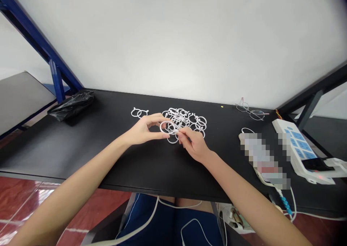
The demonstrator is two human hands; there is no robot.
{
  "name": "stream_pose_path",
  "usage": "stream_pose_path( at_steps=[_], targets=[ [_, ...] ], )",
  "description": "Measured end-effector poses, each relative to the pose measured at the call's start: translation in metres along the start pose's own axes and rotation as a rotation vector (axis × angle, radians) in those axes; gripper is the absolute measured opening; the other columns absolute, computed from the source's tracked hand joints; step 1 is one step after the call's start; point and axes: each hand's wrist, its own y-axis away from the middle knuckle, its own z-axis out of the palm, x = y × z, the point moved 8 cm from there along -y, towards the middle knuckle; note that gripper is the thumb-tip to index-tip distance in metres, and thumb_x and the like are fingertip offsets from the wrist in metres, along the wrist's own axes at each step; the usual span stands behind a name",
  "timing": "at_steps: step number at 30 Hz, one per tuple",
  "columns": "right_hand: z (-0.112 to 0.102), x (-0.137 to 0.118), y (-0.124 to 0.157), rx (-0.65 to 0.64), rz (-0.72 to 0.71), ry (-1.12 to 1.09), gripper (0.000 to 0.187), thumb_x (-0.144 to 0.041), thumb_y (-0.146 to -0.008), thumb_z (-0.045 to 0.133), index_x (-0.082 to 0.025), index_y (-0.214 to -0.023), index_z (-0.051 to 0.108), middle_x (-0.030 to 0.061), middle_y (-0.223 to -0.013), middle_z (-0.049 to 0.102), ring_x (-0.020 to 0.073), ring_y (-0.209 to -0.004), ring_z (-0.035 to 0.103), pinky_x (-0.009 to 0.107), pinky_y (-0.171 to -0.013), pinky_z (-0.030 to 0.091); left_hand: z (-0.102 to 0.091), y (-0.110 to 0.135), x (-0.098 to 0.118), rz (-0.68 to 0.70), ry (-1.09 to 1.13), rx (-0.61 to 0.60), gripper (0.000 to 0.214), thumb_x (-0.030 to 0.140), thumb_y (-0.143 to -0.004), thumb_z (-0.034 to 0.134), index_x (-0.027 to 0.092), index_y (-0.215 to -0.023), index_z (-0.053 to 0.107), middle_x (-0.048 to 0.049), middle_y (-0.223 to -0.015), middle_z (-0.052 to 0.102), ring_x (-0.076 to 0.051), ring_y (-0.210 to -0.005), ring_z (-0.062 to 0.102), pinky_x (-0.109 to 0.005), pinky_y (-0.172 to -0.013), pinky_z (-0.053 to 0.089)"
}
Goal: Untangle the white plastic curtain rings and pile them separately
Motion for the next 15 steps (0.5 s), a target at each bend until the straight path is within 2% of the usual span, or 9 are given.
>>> stream_pose_path(
  at_steps=[15],
  targets=[
    [0.0007, 0.0027, 0.0014, 0.005, 0.015, 0.007, 0.017, -0.028, -0.101, 0.04, -0.021, -0.09, 0.052, -0.0037, -0.065, 0.056, 0.0078, -0.05, 0.052, 0.02, -0.053, 0.042, -0.0011, 0.0003, -0.0006, 0.009, -0.027, 0.002, 0.035, 0.024, -0.077, 0.075, 0.017, -0.111, 0.066, -0.0013, -0.089, 0.054, -0.012, -0.083, 0.055, -0.027, -0.079, 0.053]
  ],
)
